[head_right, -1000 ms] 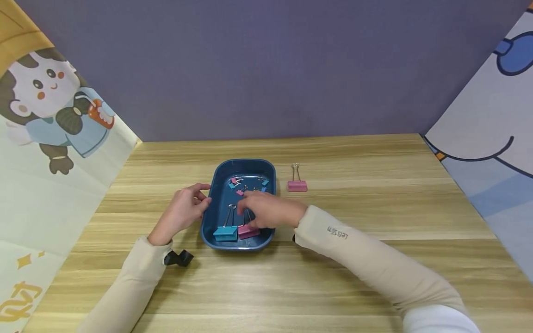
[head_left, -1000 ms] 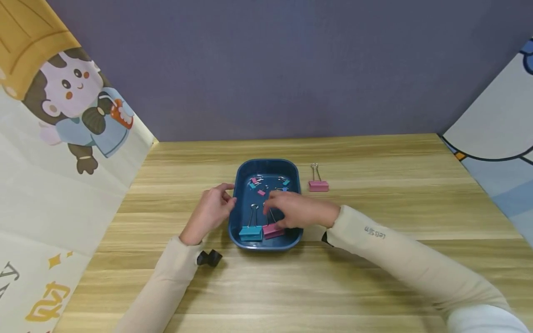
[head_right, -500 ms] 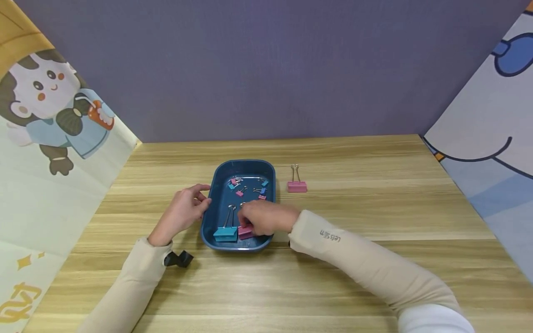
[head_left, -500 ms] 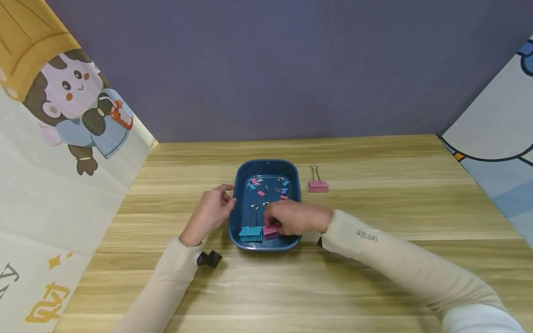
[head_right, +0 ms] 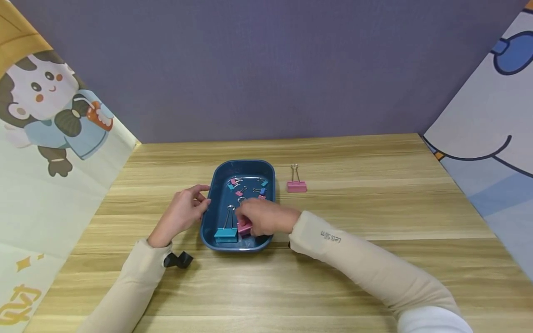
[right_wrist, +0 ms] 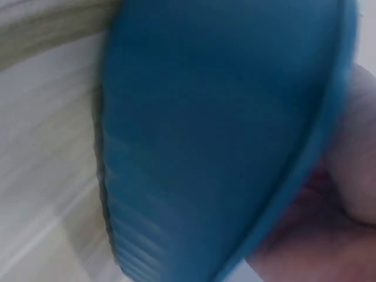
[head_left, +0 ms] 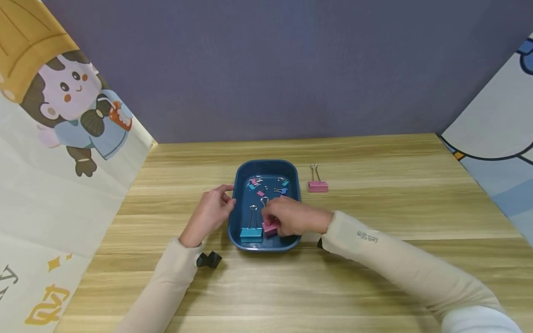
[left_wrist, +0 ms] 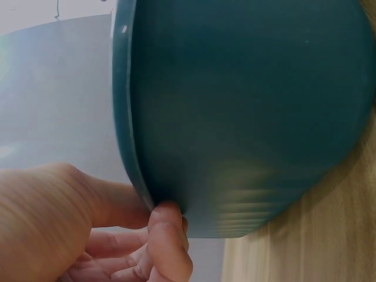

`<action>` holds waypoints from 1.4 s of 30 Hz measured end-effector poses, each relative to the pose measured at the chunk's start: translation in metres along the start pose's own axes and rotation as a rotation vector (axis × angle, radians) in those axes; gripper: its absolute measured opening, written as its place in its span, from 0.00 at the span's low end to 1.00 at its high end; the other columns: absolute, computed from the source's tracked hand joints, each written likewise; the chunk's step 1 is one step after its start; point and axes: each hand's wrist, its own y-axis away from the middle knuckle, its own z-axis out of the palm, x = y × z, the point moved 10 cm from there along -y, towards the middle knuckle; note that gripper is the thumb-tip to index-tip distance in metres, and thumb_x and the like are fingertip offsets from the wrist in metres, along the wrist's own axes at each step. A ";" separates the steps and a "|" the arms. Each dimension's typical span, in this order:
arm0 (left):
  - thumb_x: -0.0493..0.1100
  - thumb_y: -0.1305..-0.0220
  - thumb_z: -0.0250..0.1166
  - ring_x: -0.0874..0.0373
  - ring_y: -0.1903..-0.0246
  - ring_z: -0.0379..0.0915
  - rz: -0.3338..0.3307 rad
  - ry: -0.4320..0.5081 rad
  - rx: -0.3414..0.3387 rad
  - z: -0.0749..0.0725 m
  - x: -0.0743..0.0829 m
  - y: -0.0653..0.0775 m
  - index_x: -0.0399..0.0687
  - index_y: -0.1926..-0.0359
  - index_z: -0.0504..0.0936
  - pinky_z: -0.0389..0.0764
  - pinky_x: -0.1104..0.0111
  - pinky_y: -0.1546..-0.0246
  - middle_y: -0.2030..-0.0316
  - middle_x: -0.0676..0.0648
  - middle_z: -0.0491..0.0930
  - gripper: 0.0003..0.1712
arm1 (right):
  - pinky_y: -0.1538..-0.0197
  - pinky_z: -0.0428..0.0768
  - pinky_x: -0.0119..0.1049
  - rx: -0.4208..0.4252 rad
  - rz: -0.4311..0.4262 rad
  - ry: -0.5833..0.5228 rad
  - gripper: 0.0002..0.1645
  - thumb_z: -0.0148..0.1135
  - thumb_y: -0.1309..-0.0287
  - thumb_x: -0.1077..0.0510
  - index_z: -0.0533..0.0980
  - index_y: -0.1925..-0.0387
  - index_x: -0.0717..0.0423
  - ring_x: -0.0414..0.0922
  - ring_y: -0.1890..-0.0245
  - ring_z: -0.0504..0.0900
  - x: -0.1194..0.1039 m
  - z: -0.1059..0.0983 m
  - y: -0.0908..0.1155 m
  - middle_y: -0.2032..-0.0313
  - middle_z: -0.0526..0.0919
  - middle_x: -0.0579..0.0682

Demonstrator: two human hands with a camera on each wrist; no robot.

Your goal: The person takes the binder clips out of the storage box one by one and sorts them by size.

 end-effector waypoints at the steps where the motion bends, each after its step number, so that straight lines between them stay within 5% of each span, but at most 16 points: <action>1: 0.35 0.38 0.61 0.56 0.76 0.74 0.002 0.001 -0.001 0.000 0.000 0.000 0.33 0.44 0.74 0.76 0.69 0.78 0.72 0.44 0.78 0.21 | 0.63 0.72 0.32 0.016 0.000 0.000 0.15 0.69 0.58 0.67 0.76 0.69 0.48 0.40 0.67 0.70 0.000 -0.003 0.001 0.70 0.74 0.43; 11: 0.35 0.38 0.61 0.57 0.76 0.74 -0.005 -0.003 -0.015 0.000 -0.003 0.002 0.32 0.44 0.74 0.76 0.69 0.76 0.71 0.44 0.78 0.21 | 0.67 0.71 0.34 0.201 -0.037 -0.012 0.14 0.68 0.59 0.68 0.76 0.70 0.50 0.41 0.68 0.69 0.003 -0.046 0.017 0.70 0.72 0.44; 25: 0.35 0.38 0.61 0.57 0.76 0.73 -0.002 -0.006 -0.011 -0.001 -0.001 0.001 0.32 0.44 0.74 0.76 0.68 0.77 0.71 0.44 0.78 0.21 | 0.66 0.72 0.35 0.313 -0.044 -0.011 0.15 0.64 0.60 0.71 0.76 0.69 0.51 0.42 0.67 0.69 0.018 -0.083 0.043 0.69 0.72 0.44; 31: 0.35 0.38 0.61 0.57 0.76 0.73 -0.005 -0.008 -0.017 0.000 -0.002 0.001 0.32 0.44 0.73 0.76 0.69 0.77 0.71 0.44 0.78 0.22 | 0.68 0.71 0.36 0.387 -0.042 -0.014 0.14 0.68 0.60 0.72 0.76 0.73 0.52 0.44 0.72 0.72 0.034 -0.097 0.059 0.71 0.73 0.45; 42: 0.35 0.38 0.61 0.57 0.77 0.73 -0.010 0.000 -0.023 0.001 -0.003 0.000 0.31 0.43 0.73 0.76 0.68 0.78 0.71 0.44 0.77 0.22 | 0.63 0.74 0.39 0.384 0.059 -0.037 0.14 0.68 0.60 0.71 0.75 0.71 0.54 0.45 0.69 0.74 0.081 -0.098 0.083 0.70 0.75 0.47</action>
